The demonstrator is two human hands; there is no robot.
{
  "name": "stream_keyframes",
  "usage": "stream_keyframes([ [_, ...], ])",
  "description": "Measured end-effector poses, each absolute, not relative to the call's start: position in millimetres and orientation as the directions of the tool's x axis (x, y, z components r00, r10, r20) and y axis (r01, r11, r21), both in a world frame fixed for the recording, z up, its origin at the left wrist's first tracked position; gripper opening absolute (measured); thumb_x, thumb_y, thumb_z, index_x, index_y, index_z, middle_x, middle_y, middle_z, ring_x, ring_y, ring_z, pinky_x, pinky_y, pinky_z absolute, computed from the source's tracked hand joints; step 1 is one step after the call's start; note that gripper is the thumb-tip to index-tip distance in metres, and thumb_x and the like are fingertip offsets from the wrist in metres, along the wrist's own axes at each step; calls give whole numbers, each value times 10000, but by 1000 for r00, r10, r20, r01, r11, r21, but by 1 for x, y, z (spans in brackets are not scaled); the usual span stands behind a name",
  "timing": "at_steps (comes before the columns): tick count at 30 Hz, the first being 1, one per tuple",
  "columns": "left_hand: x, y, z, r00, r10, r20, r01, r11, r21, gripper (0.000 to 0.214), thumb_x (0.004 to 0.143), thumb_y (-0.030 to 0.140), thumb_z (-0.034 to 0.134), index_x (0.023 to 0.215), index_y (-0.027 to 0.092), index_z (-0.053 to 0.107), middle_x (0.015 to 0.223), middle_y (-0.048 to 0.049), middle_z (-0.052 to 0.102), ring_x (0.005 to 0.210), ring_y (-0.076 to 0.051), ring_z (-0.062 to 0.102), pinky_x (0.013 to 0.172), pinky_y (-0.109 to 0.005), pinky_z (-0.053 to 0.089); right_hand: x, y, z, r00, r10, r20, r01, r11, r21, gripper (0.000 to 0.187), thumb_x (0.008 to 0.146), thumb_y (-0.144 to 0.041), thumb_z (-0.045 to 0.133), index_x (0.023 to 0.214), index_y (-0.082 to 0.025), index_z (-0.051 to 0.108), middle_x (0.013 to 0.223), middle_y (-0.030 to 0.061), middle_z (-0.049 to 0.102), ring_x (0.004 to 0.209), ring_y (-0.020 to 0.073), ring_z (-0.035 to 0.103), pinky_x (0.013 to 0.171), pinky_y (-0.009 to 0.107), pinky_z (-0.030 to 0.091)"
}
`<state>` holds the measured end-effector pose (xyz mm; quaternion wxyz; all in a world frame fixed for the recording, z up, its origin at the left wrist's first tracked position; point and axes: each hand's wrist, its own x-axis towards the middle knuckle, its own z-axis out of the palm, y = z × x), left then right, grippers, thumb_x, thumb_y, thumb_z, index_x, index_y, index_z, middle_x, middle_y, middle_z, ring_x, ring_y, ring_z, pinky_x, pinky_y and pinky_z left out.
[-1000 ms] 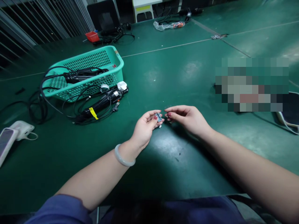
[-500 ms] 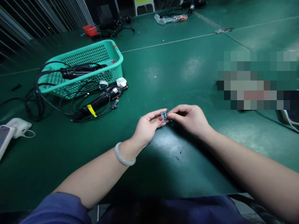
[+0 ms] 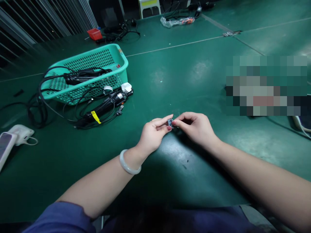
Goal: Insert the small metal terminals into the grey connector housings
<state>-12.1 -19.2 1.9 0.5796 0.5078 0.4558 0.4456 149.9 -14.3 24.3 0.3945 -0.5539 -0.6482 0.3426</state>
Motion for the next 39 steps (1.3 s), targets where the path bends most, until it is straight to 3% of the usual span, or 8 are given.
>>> stream_keyframes([
  [10,-11,-19,4,195,980,-44,-25,50,998,372,727,105,656,1076,227,696,820,5,573,774,-88,593,868,-285,520,149,-16,25,-68,987,148,470,163,-868,275,729,-445,676,672,-175,685,654,31,678,587,136,567,553,269,416],
  [17,-9,-22,7,202,975,-89,-114,114,987,363,702,146,702,1061,205,705,822,4,591,731,-86,600,855,-303,545,148,-17,23,-72,996,47,338,69,-939,285,703,-446,702,674,-165,672,635,34,667,579,145,575,562,282,433],
  [25,-7,-22,12,193,967,-166,-196,204,959,341,661,137,737,999,178,724,860,-10,673,714,-91,629,855,-322,550,145,-16,20,-65,990,124,324,138,-936,239,709,-393,702,632,-169,671,615,26,674,570,142,579,571,280,444],
  [30,-8,-17,14,187,971,-149,-323,204,924,322,648,150,754,965,171,704,875,-35,715,792,-133,671,828,-308,539,148,-11,22,-68,973,219,344,229,-911,191,787,-331,630,726,-186,738,774,45,735,734,172,656,691,287,489],
  [34,-11,-12,14,46,982,-183,-423,185,887,259,704,115,691,954,163,648,939,-36,701,847,-129,683,850,-284,516,155,-7,19,-165,959,230,500,282,-819,219,849,-294,560,930,-201,742,931,53,740,858,185,662,796,318,496],
  [39,-14,-8,12,1,972,-237,-467,210,859,234,742,70,629,957,152,586,936,-40,691,871,-124,683,910,-306,496,152,-7,10,-462,856,230,663,506,-552,160,795,-221,645,931,-203,728,931,63,698,911,206,601,854,362,477],
])
